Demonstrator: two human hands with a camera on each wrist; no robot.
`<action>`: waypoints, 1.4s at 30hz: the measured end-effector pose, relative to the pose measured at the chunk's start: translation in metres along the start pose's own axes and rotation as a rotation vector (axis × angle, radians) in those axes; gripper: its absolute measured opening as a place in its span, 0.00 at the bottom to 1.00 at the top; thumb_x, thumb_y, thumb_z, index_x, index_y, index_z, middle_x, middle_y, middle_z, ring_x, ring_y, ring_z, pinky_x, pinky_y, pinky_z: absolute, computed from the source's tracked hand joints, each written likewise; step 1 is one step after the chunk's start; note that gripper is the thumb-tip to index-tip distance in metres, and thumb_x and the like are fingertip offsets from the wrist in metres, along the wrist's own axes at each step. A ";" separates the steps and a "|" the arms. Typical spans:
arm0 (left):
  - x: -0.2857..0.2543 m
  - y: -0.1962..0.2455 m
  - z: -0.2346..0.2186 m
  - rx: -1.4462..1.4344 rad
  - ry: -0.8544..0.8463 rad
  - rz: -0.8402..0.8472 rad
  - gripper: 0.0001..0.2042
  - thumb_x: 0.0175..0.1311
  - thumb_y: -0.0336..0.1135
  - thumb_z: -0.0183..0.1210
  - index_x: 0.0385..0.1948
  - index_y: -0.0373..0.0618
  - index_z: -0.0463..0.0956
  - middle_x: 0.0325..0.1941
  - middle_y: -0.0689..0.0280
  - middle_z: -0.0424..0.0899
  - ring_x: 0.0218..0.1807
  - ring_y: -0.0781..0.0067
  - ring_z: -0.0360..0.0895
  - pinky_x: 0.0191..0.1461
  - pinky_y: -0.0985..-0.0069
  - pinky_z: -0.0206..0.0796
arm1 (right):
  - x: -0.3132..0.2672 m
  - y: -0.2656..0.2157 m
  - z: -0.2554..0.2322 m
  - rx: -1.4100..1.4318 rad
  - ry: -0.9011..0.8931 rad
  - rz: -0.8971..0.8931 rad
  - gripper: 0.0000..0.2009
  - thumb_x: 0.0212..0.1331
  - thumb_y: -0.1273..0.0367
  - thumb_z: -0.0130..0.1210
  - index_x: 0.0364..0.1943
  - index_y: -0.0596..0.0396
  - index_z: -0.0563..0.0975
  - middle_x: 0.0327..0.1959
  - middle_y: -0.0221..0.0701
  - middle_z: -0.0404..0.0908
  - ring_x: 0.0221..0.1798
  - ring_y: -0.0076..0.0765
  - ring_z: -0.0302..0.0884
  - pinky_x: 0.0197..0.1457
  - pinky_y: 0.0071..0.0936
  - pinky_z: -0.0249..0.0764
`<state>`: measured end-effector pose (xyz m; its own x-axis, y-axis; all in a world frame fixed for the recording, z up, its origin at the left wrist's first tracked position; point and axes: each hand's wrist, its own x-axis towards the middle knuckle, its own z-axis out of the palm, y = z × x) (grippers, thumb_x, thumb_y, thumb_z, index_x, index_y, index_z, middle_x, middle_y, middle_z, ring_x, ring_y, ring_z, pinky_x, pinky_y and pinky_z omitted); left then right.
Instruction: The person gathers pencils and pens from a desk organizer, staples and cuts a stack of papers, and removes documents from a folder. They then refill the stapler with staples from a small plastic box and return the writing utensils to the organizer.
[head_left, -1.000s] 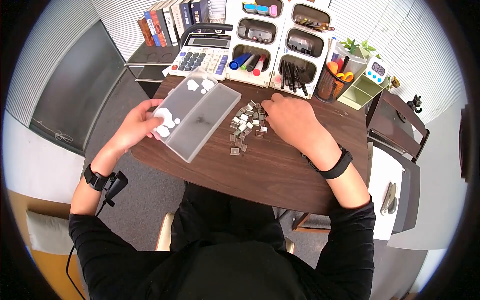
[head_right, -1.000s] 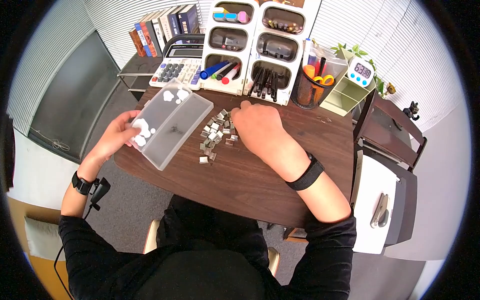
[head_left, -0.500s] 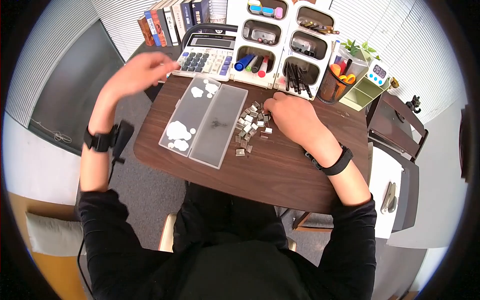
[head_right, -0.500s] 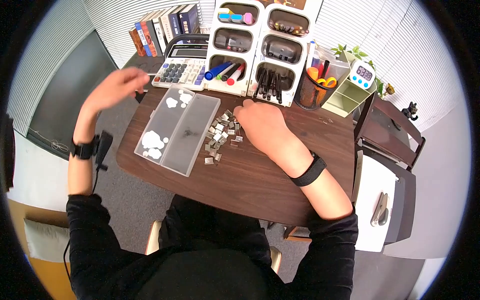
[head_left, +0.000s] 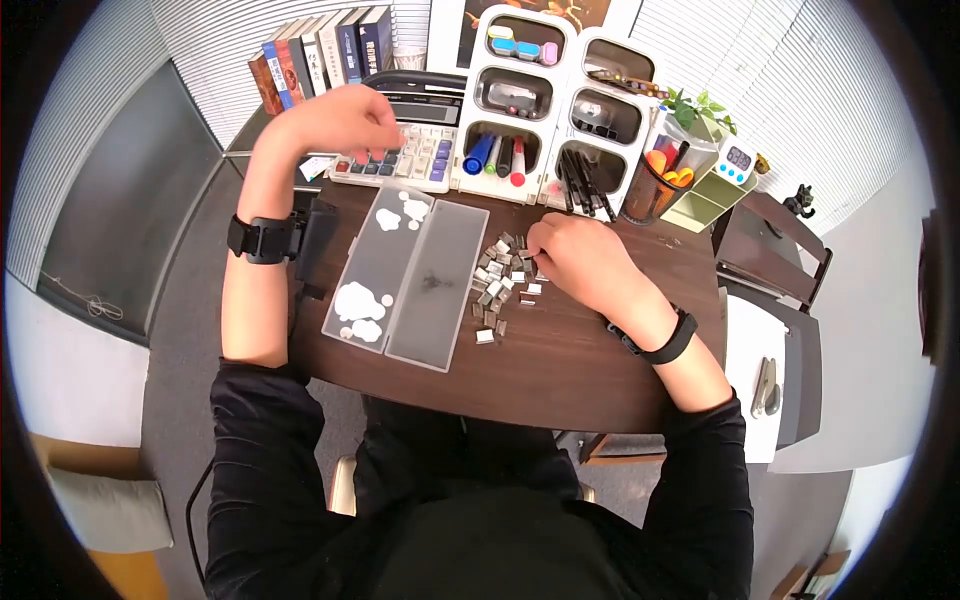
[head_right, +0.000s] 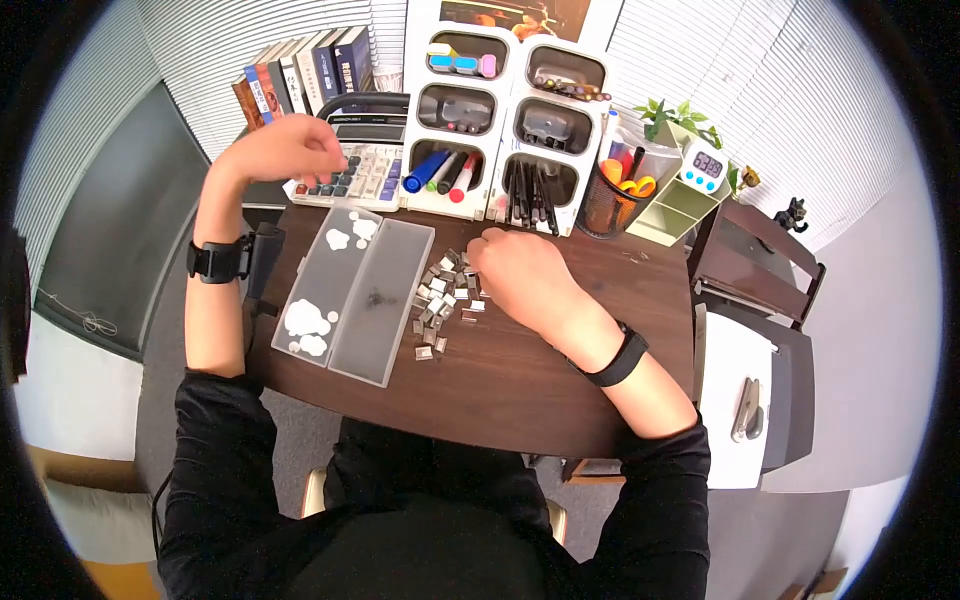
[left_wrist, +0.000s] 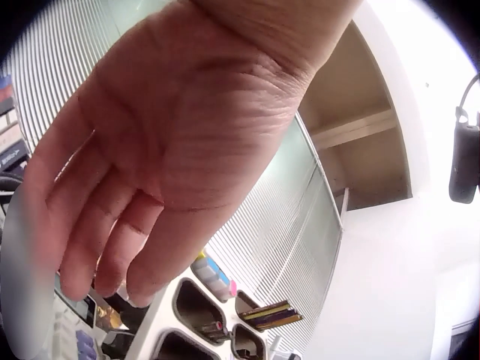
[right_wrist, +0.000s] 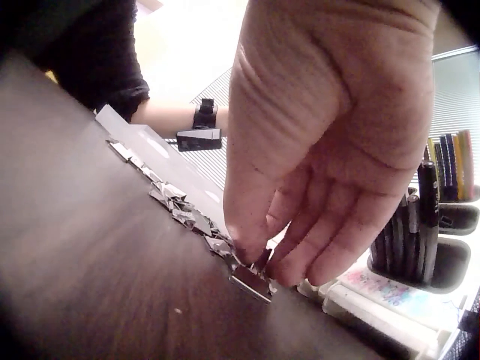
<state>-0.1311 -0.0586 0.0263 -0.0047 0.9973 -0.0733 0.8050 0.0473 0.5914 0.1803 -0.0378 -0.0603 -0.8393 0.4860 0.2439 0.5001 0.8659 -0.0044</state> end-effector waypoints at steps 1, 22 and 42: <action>-0.002 0.007 0.003 0.053 -0.069 0.007 0.09 0.58 0.37 0.61 0.30 0.40 0.80 0.24 0.68 0.82 0.26 0.82 0.77 0.26 0.82 0.67 | 0.000 0.000 -0.001 -0.001 -0.002 0.004 0.02 0.50 0.72 0.56 0.28 0.54 0.76 0.29 0.34 0.77 0.34 0.44 0.78 0.37 0.38 0.75; 0.024 0.009 0.040 0.298 -0.106 0.286 0.08 0.42 0.31 0.66 0.24 0.38 0.82 0.23 0.61 0.83 0.26 0.71 0.79 0.32 0.75 0.70 | 0.020 -0.046 -0.014 0.080 0.153 -0.166 0.08 0.49 0.74 0.54 0.35 0.55 0.78 0.38 0.32 0.78 0.39 0.40 0.80 0.38 0.36 0.78; -0.033 0.082 0.084 0.520 -0.126 0.582 0.11 0.52 0.30 0.58 0.38 0.43 0.80 0.33 0.60 0.80 0.39 0.56 0.79 0.41 0.65 0.71 | -0.004 -0.021 -0.062 0.051 -0.054 0.023 0.07 0.56 0.70 0.53 0.37 0.54 0.79 0.33 0.38 0.82 0.38 0.47 0.78 0.41 0.42 0.75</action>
<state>-0.0146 -0.0920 0.0097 0.5447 0.8383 0.0240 0.8316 -0.5436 0.1132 0.1864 -0.0651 -0.0014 -0.8385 0.5107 0.1901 0.5095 0.8584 -0.0589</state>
